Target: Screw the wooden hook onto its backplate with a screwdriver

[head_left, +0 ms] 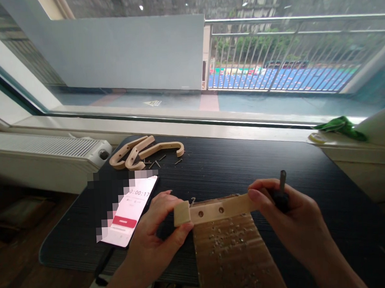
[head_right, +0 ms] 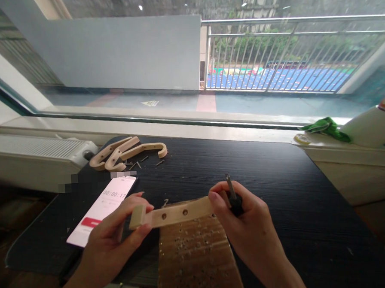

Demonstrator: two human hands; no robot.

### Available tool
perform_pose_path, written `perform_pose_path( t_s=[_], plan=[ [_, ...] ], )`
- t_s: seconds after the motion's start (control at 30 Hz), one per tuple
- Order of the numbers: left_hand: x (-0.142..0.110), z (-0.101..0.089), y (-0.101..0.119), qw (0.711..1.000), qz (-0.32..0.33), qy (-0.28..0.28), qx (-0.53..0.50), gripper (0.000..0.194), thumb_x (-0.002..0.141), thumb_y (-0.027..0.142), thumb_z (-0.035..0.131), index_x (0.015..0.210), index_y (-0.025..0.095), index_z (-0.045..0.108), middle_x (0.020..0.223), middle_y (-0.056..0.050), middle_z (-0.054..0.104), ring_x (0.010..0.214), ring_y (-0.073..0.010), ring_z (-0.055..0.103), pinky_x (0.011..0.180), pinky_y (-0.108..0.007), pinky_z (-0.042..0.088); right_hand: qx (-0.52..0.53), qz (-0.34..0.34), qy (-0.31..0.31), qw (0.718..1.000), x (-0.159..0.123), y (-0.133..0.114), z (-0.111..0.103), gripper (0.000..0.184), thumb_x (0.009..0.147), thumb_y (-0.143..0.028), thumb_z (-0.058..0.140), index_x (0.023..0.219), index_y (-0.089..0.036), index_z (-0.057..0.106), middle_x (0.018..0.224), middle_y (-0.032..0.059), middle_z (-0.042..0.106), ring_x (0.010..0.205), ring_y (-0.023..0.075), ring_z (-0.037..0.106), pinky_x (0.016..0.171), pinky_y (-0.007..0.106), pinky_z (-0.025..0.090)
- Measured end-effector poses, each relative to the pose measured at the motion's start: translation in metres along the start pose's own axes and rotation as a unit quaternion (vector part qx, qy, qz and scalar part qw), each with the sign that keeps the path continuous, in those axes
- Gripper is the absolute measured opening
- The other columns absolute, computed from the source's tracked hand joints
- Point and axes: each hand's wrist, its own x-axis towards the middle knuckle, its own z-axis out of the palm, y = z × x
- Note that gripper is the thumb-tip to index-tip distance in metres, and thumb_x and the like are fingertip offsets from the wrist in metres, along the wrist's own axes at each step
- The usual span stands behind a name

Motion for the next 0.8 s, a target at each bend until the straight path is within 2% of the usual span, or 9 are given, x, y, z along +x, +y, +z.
perform_pose_path(
  t_s=[0.07,0.17,0.23,0.33,0.5,0.63,0.8],
  plan=[
    [-0.002,0.001,0.0,1.0,0.005,-0.002,0.001,0.018,0.079,0.017,0.056,0.096,0.023,0.053,0.091,-0.001,0.063,0.093,-0.0189,0.059,0.104,-0.044,0.035,-0.009,-0.011,-0.003,1.0,-0.001,0.002,-0.002,0.017,0.078,-0.035,0.055,0.074,-0.02,0.062,0.058,-0.0015,0.052,0.049,0.0097,0.043,0.042,0.02,0.034],
    [-0.007,0.008,-0.004,1.0,-0.008,-0.012,0.015,0.018,0.079,0.017,0.055,0.096,0.023,0.053,0.091,-0.002,0.064,0.094,-0.0198,0.059,0.102,-0.045,0.037,-0.014,-0.017,-0.05,0.999,-0.005,0.015,0.0,0.017,0.079,-0.034,0.054,0.074,-0.019,0.061,0.058,-0.0022,0.052,0.049,0.0095,0.044,0.044,0.019,0.036],
    [-0.011,0.014,-0.008,0.999,-0.018,-0.022,0.027,0.019,0.079,0.017,0.056,0.097,0.023,0.054,0.092,-0.003,0.065,0.099,-0.0217,0.059,0.1,-0.045,0.039,-0.01,0.002,-0.075,0.997,-0.007,0.026,0.004,0.018,0.079,-0.034,0.053,0.072,-0.019,0.06,0.055,-0.0031,0.048,0.048,0.0093,0.042,0.043,0.019,0.035],
    [-0.014,0.021,-0.01,0.999,-0.029,-0.032,0.031,0.017,0.079,0.018,0.056,0.096,0.022,0.055,0.091,-0.003,0.066,0.103,-0.0236,0.058,0.1,-0.045,0.04,-0.001,0.033,-0.068,0.997,-0.009,0.037,0.01,0.021,0.08,-0.037,0.053,0.074,-0.018,0.06,0.056,-0.0032,0.044,0.049,0.0098,0.041,0.044,0.019,0.035],
    [-0.013,0.021,-0.009,0.999,-0.023,-0.033,0.021,0.021,0.08,0.016,0.054,0.099,0.023,0.052,0.093,-0.003,0.065,0.1,-0.022,0.058,0.101,-0.044,0.038,-0.017,0.027,-0.069,0.997,-0.012,0.034,0.008,0.021,0.079,-0.037,0.053,0.073,-0.019,0.06,0.054,-0.0037,0.045,0.047,0.0097,0.042,0.042,0.019,0.036],
    [-0.021,0.016,-0.004,0.998,0.0,-0.057,0.009,0.027,0.075,0.009,0.054,0.097,0.025,0.049,0.086,0.001,0.063,0.086,-0.0171,0.061,0.102,-0.043,0.036,-0.046,0.008,-0.064,0.997,-0.025,0.029,-0.001,0.018,0.077,-0.035,0.054,0.07,-0.021,0.062,0.056,-0.0032,0.055,0.047,0.0101,0.049,0.043,0.017,0.039],
    [-0.027,0.009,0.001,0.997,0.033,-0.066,0.008,0.036,0.068,0.005,0.056,0.097,0.026,0.048,0.083,0.003,0.063,0.079,-0.0163,0.061,0.098,-0.041,0.038,-0.053,-0.013,-0.096,0.994,-0.035,0.03,-0.005,0.017,0.077,-0.034,0.053,0.07,-0.021,0.062,0.054,-0.0038,0.058,0.044,0.0097,0.052,0.041,0.016,0.041]
  ],
)
